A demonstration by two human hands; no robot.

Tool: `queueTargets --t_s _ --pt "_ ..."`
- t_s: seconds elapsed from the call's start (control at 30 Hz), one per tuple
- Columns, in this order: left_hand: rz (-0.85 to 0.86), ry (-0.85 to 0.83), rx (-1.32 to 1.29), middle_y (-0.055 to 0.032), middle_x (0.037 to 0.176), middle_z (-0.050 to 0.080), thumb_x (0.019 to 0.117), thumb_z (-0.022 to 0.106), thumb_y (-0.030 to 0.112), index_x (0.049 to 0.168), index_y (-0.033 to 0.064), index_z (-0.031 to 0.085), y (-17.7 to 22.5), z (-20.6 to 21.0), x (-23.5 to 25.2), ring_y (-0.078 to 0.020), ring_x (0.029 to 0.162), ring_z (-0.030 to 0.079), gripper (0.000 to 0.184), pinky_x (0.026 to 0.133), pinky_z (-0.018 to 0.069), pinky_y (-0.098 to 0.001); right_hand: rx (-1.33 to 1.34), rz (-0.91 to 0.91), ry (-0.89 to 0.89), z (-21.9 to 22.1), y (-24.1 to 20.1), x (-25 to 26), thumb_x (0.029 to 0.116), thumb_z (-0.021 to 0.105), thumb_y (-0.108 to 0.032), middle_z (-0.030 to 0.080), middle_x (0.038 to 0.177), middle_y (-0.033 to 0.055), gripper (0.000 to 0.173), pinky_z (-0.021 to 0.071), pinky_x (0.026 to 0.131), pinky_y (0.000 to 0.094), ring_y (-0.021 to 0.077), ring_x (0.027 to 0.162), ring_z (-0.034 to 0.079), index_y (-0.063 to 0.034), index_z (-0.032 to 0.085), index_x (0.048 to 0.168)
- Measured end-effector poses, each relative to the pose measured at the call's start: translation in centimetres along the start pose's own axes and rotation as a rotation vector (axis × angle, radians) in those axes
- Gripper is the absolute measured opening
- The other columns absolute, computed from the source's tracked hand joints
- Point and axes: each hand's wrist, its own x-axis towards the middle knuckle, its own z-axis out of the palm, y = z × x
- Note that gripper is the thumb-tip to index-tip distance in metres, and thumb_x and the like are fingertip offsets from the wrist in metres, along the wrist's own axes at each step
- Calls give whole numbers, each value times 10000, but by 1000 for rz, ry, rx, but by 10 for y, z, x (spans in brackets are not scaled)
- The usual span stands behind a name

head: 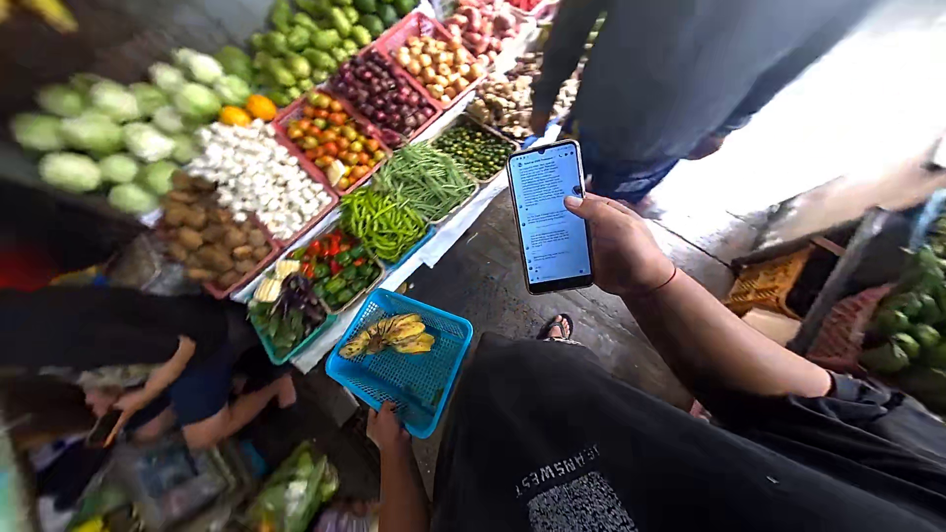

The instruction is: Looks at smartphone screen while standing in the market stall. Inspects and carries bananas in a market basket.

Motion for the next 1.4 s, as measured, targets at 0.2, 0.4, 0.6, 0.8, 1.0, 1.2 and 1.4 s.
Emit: queueTargets --t_s 0.2,0.4,0.6,0.8,1.0,1.2,1.4 --pt "-131 193 -238 -223 1120 654 879 603 -64 1258 -30 610 -38 -80 10 -294 919 640 380 787 554 -488 -41 124 -170 109 39 40 1109 367 -339 750 1025 76 362 644 763 393 183 889 748 -121 632 1224" --pt "-275 409 -456 -216 1097 650 876 610 -38 1257 -27 596 -65 -127 15 -287 894 636 382 765 556 -494 -120 219 -404 217 70 93 1101 389 -326 746 1037 72 344 642 777 390 177 907 744 -120 630 1235" --pt "-403 641 -704 -207 1010 649 884 585 -36 1218 -26 592 -61 -143 21 -279 815 632 334 706 556 -485 -287 326 -675 333 120 154 1049 445 -288 734 1100 74 372 631 841 412 191 970 732 -132 564 1365" --pt "-582 903 -802 -217 995 681 954 642 61 1211 -41 643 -51 -161 22 -295 827 654 276 753 558 -501 -328 527 -1031 464 169 174 995 443 -219 712 1189 52 493 629 862 357 145 1027 718 -98 463 1472" --pt "-652 1132 -976 -210 963 687 921 642 38 1155 -32 660 -42 -169 22 -297 815 661 245 733 558 -516 -100 818 -1480 569 229 159 982 482 -280 691 1278 74 515 628 854 414 202 1101 704 -155 453 1480" --pt "-679 1303 -1097 -201 959 676 861 642 3 1137 -27 654 -65 -227 58 -294 807 649 278 705 551 -516 -46 1060 -1710 666 290 116 967 510 -212 665 1311 119 563 634 680 442 284 1040 716 -229 391 1518" --pt "-650 1331 -1033 -173 885 669 913 645 21 1089 -27 666 -86 -345 118 -252 733 636 184 669 549 -472 77 1073 -1633 765 341 61 894 673 -135 661 1310 133 699 639 697 441 292 1023 723 -228 363 1514"
